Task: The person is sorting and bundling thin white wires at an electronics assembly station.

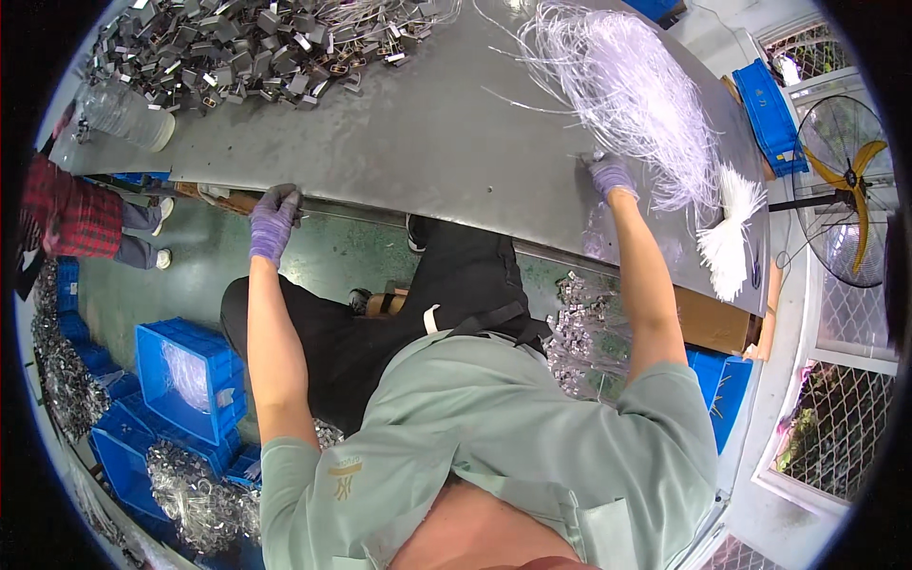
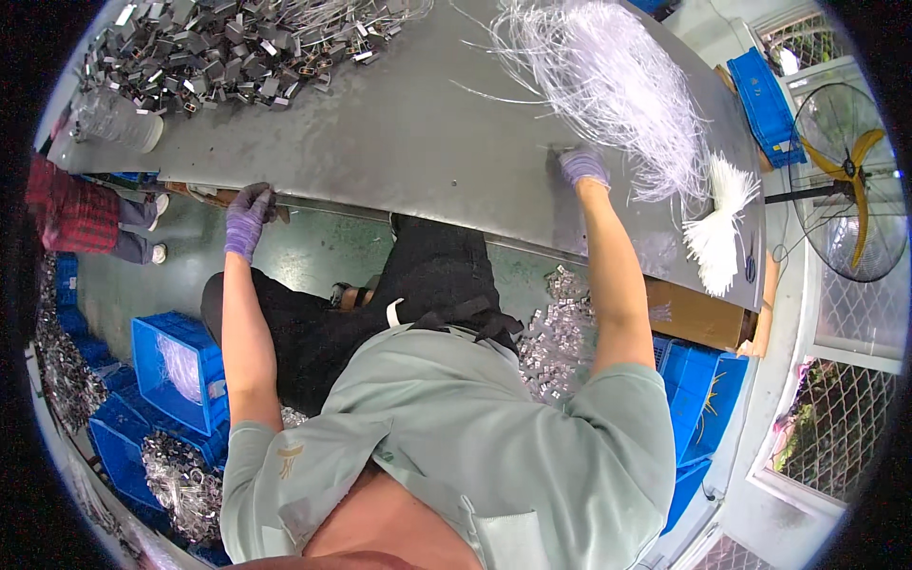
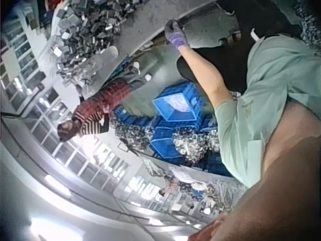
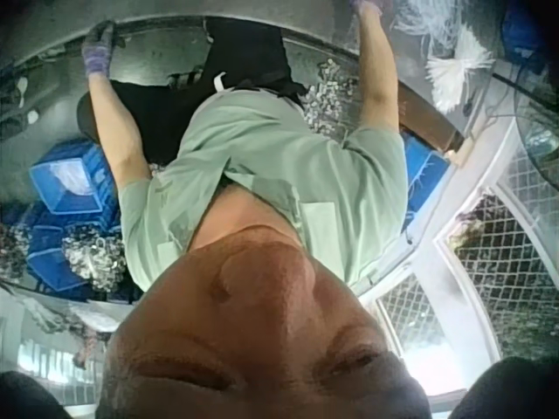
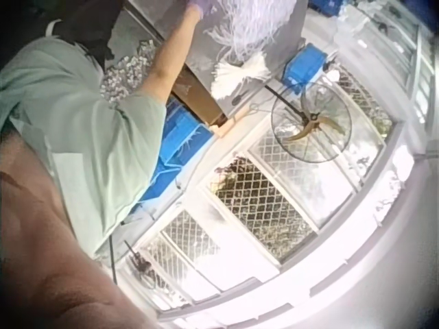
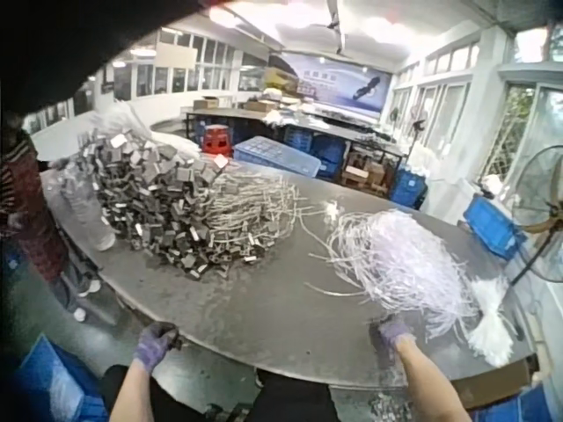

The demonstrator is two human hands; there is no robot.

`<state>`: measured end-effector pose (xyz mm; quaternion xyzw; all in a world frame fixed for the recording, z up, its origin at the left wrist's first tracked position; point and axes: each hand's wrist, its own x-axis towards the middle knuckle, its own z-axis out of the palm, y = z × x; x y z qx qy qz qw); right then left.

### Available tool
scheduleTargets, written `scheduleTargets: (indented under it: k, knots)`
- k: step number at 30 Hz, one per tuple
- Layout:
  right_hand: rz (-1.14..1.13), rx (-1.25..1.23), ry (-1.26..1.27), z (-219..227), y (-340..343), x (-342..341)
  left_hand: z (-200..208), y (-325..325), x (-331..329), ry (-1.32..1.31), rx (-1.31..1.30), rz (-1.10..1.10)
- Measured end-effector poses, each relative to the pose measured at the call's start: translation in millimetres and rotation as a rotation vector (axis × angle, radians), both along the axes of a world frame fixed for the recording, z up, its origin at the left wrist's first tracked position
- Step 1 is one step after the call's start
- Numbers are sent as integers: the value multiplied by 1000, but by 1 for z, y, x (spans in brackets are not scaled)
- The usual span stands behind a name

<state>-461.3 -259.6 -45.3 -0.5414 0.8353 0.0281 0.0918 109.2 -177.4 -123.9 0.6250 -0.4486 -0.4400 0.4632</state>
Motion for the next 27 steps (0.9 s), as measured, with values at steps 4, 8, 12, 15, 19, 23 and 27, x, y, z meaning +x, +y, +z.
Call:
scheduleTargets:
  k: [4, 8, 12, 15, 19, 23, 27]
  knots:
    - [-4, 27, 16, -19, -17, -9, 24, 3, -13, -112, 59, -2]
    - [207, 27, 20, -48, -38, -33, -4, 6, 6, -170, 9, -12]
    - [403, 143, 248, -86, -40, -108, 10, -15, -21, -168, 87, -83]
    - [663, 266, 147, -49, -13, -25, -6, 9, 5, -305, 5, -34]
    - [855, 21, -248, -8, 67, 87, -3, 4, -3, -189, -51, -5]
    - [845, -163, -545, -3, 112, 171, 30, -12, -26, -261, -53, 39]
    - [746, -373, -739, 12, 98, 190, 51, -51, -37, -499, -143, 36]
